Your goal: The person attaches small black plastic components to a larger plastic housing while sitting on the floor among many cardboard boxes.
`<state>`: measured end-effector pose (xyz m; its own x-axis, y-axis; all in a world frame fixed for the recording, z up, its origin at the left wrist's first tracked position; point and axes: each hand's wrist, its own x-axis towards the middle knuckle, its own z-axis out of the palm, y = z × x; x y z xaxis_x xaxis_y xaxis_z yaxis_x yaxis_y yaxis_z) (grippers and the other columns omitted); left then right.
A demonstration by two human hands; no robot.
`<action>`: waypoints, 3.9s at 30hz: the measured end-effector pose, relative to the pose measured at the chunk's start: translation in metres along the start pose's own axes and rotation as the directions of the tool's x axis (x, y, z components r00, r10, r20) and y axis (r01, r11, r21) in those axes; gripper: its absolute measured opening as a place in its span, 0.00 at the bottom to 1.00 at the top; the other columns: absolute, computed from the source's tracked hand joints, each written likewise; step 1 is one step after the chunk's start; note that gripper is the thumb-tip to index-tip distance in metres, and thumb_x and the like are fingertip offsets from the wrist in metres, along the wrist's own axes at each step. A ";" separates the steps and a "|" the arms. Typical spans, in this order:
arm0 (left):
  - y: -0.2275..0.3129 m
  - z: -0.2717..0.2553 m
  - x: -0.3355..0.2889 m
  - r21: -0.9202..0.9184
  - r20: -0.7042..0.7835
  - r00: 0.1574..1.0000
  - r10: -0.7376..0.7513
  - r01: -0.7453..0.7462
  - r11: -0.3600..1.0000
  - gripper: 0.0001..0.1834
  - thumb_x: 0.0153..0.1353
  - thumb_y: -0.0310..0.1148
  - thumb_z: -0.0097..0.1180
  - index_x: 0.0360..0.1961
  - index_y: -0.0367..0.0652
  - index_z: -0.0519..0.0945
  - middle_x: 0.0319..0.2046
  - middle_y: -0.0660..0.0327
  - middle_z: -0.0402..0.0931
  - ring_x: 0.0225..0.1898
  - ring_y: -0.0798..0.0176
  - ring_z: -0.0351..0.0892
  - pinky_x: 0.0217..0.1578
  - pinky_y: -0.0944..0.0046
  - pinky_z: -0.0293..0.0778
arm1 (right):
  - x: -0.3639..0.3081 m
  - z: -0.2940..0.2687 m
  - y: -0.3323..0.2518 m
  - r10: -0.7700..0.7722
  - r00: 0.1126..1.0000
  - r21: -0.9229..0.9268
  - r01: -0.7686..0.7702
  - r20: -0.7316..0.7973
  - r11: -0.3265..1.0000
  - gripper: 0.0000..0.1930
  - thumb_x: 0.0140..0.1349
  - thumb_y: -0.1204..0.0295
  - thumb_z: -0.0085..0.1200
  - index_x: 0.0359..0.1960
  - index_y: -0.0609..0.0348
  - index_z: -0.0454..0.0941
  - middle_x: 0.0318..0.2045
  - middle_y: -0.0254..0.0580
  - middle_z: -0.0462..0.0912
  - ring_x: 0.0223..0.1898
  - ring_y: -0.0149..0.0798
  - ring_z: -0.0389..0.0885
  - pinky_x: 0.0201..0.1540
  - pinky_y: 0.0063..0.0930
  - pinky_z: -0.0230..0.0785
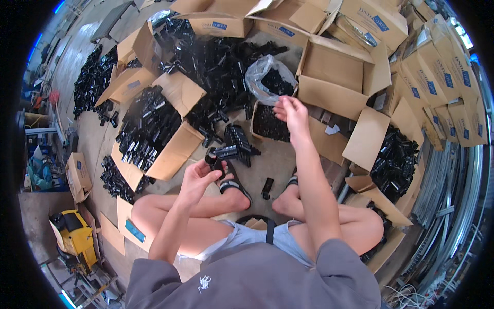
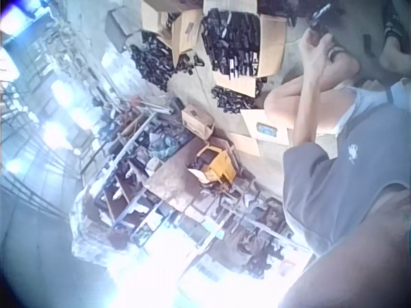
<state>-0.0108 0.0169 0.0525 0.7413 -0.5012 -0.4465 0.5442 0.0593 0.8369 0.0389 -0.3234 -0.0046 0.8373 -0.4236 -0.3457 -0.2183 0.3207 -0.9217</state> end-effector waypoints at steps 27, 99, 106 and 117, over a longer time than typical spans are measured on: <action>-0.031 -0.011 0.046 -0.115 0.027 0.997 -0.066 0.069 0.991 0.23 0.65 0.26 0.67 0.60 0.35 0.77 0.43 0.66 0.81 0.44 0.76 0.78 0.45 0.76 0.73 | 0.231 0.014 0.093 -0.257 0.960 -0.994 -0.108 -0.113 0.034 0.12 0.70 0.77 0.46 0.45 0.65 0.83 0.44 0.61 0.86 0.49 0.59 0.86 0.51 0.53 0.79; -0.002 0.047 -0.055 0.000 0.124 0.991 0.040 -0.041 0.999 0.38 0.65 0.20 0.63 0.73 0.52 0.62 0.43 0.58 0.80 0.42 0.70 0.81 0.44 0.66 0.80 | -0.201 0.051 -0.051 -0.294 0.665 -0.474 0.716 0.686 0.512 0.35 0.53 0.84 0.66 0.66 0.57 0.72 0.53 0.46 0.84 0.53 0.47 0.83 0.58 0.37 0.76; 0.006 0.037 -0.048 -0.210 0.215 0.964 -0.156 0.201 0.957 0.29 0.70 0.26 0.59 0.69 0.51 0.65 0.51 0.54 0.79 0.51 0.58 0.84 0.48 0.58 0.83 | -0.186 0.049 -0.048 -0.216 0.729 -0.485 0.616 0.649 0.621 0.32 0.51 0.83 0.68 0.61 0.60 0.74 0.48 0.47 0.81 0.51 0.43 0.84 0.53 0.36 0.79; -0.043 0.037 -0.031 -0.649 0.251 0.944 -0.215 0.329 0.686 0.23 0.75 0.35 0.54 0.68 0.54 0.65 0.52 0.51 0.79 0.50 0.53 0.84 0.48 0.54 0.85 | -0.122 0.041 0.008 -0.213 0.886 -0.173 0.306 0.411 0.936 0.16 0.72 0.77 0.54 0.59 0.62 0.75 0.46 0.39 0.83 0.47 0.32 0.83 0.51 0.27 0.78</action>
<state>-0.0716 -0.0022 0.0425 0.4840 -0.7023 -0.5220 0.8721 0.4364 0.2215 -0.0444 -0.2348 0.0377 0.9947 -0.0956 -0.0376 -0.0354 0.0241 -0.9991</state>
